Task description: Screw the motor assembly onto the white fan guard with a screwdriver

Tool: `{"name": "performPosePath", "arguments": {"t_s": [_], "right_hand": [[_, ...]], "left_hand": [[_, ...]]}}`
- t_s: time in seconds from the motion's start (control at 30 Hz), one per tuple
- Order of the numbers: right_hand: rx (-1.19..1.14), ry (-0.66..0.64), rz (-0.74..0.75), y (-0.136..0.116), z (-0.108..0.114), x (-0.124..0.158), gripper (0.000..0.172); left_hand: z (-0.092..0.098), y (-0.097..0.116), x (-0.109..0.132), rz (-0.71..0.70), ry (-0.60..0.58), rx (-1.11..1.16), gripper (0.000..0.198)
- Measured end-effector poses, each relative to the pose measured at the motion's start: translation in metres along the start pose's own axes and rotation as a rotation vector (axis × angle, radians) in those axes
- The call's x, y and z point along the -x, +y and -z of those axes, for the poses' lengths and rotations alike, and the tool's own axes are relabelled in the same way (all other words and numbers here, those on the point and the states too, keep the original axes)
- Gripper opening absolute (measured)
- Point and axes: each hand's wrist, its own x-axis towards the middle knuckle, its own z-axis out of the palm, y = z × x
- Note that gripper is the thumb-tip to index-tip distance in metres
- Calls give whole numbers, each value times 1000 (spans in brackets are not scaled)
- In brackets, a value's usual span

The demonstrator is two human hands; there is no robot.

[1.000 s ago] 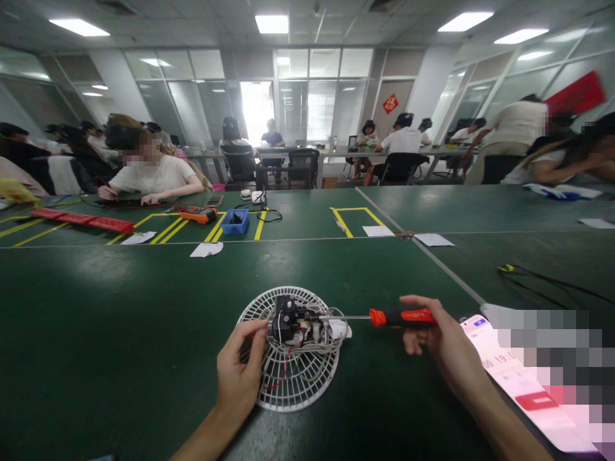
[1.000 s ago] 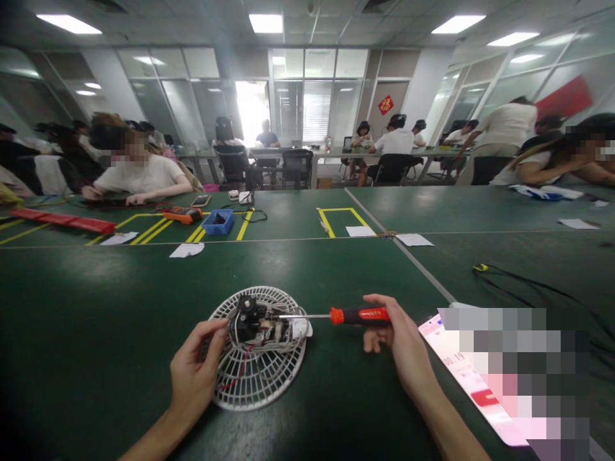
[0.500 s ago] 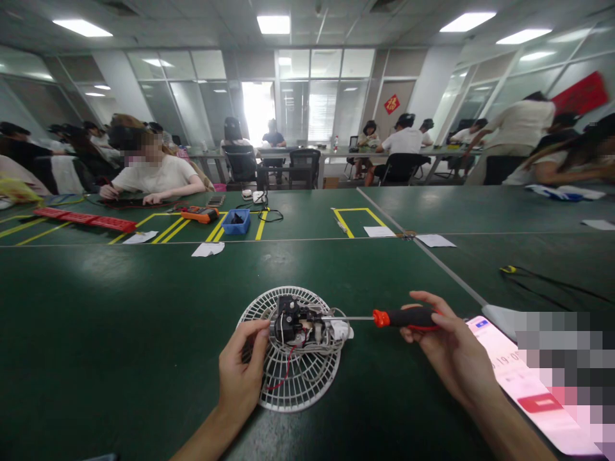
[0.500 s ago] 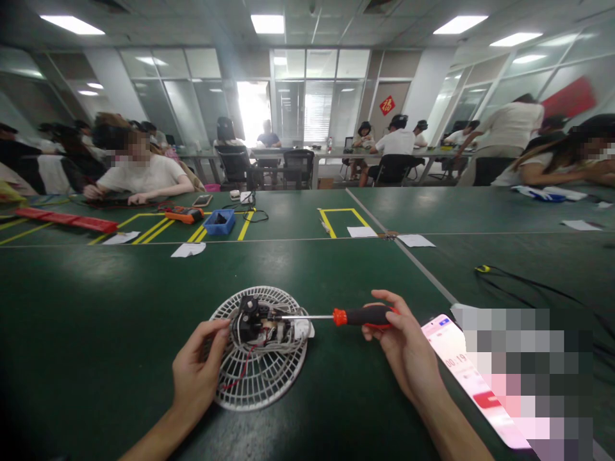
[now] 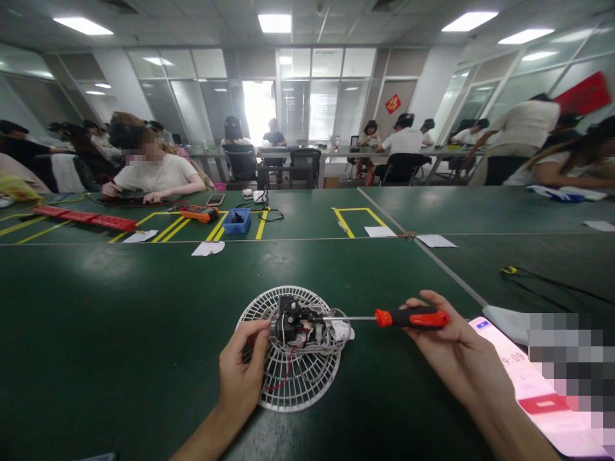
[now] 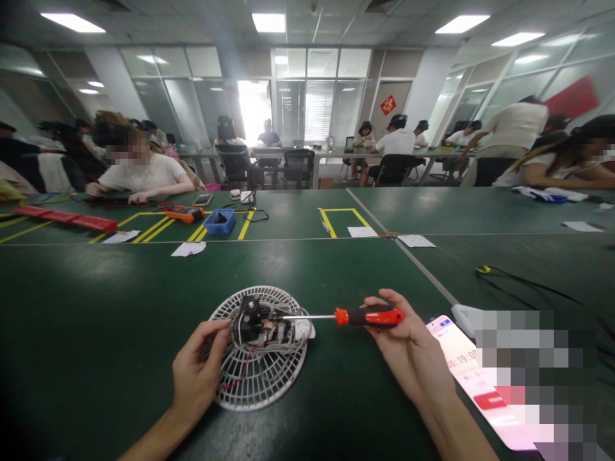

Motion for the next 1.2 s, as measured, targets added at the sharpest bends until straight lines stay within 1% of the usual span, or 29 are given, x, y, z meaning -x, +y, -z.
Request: {"name": "performPosePath", "arguments": {"t_s": [0.1,0.17,0.3,0.33,0.37,0.43,0.47,0.57,0.63,0.7,0.87,1.03,1.2], "right_hand": [[-19,27,-15,-2,-4,2,49],[-15,21,-12,-2,-5,3,51],[20,-58,20,-1,-3,5,57],[42,-81,42,0,-2,4,54],[77,-92,69,0,-1,4,48],[206,-61,135,2,2,1,29],[307,-22,166,4,4,0,27],[671,81,235,9,11,-5,45],[796,67,245,12,14,-7,48],[761,35,235,13,15,-7,45],[398,19,190,12,8,-6,30],[157,18,117,8,3,-4,30],[16,57,61,7,3,-4,30]], "left_hand": [[0,-1,0,-8,-2,1,17],[-1,0,0,-13,-7,9,16],[-2,2,-1,-23,-2,11,15],[-2,2,-2,-24,-1,12,15],[-1,3,-2,-24,0,12,15],[-1,4,-2,-21,2,10,16],[-1,4,-1,-17,4,9,17],[0,2,-1,9,15,4,18],[-1,1,-1,25,16,5,19],[-1,0,-1,29,15,9,18],[-1,1,-1,-4,9,14,17],[-1,1,0,-6,6,16,16],[-1,-2,1,-11,-4,18,15]]}}
